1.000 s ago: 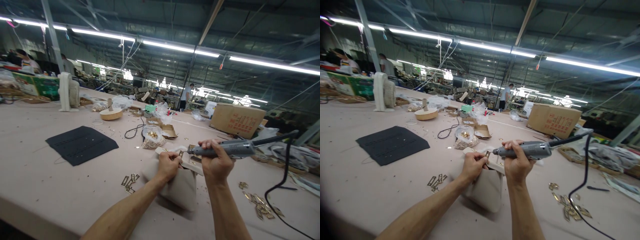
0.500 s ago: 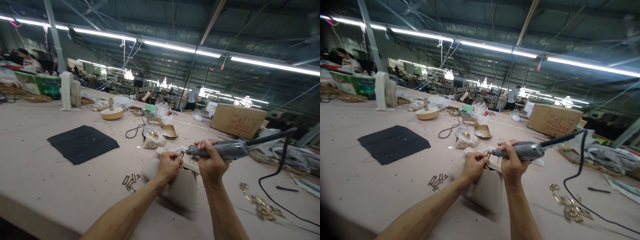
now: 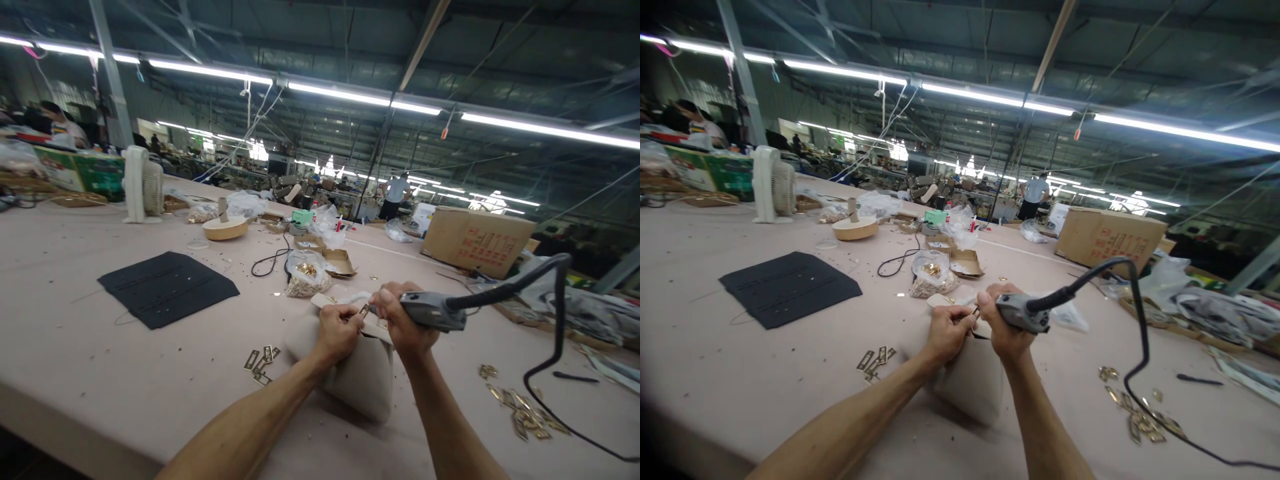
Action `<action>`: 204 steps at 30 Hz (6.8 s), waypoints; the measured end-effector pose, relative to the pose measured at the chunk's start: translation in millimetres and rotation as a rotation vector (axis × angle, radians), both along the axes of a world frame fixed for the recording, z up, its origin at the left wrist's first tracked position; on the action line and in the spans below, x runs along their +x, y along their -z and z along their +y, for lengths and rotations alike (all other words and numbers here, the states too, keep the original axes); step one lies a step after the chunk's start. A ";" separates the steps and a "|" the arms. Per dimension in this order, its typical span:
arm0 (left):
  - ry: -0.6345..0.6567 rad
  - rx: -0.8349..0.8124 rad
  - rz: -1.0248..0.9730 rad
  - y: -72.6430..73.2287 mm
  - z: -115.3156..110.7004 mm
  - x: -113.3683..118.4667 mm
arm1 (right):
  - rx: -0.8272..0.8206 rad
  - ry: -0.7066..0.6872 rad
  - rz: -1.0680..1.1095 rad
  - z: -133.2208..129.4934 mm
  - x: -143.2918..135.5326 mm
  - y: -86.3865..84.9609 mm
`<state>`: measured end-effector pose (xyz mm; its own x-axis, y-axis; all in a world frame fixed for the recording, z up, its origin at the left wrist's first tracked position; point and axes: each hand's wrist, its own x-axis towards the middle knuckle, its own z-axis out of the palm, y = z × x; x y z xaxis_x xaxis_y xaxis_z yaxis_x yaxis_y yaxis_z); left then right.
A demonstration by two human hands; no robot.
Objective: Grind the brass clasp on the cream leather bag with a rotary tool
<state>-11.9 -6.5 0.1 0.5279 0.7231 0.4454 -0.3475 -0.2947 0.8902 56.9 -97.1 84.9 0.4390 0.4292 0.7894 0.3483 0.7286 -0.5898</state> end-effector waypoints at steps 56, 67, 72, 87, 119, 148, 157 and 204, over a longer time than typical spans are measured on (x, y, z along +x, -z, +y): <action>-0.016 -0.136 -0.035 8.1 7.2 13.8 | -0.100 0.257 1.381 -131.1 242.7 130.4; -0.036 -0.123 -0.027 6.0 5.3 14.6 | -0.100 0.242 1.373 -129.2 246.2 133.2; -0.015 -0.124 -0.038 7.9 6.7 14.8 | -0.107 0.230 1.371 -129.8 245.4 133.0; -0.005 -0.129 -0.029 12.6 10.6 15.1 | -0.123 0.231 1.355 -128.9 247.6 136.3; -0.021 -0.143 -0.032 8.4 8.9 13.3 | -0.046 0.154 1.356 -135.0 234.2 114.7; 0.103 -0.373 -0.085 0.2 0.9 12.2 | 0.223 0.081 0.583 -19.2 -5.5 -18.8; 0.129 -0.321 -0.094 -2.7 1.2 8.5 | 0.286 0.126 0.339 -5.2 -14.7 -10.1; 0.183 -0.297 -0.129 0.4 5.9 9.5 | 0.286 0.041 0.267 -0.7 4.2 -0.3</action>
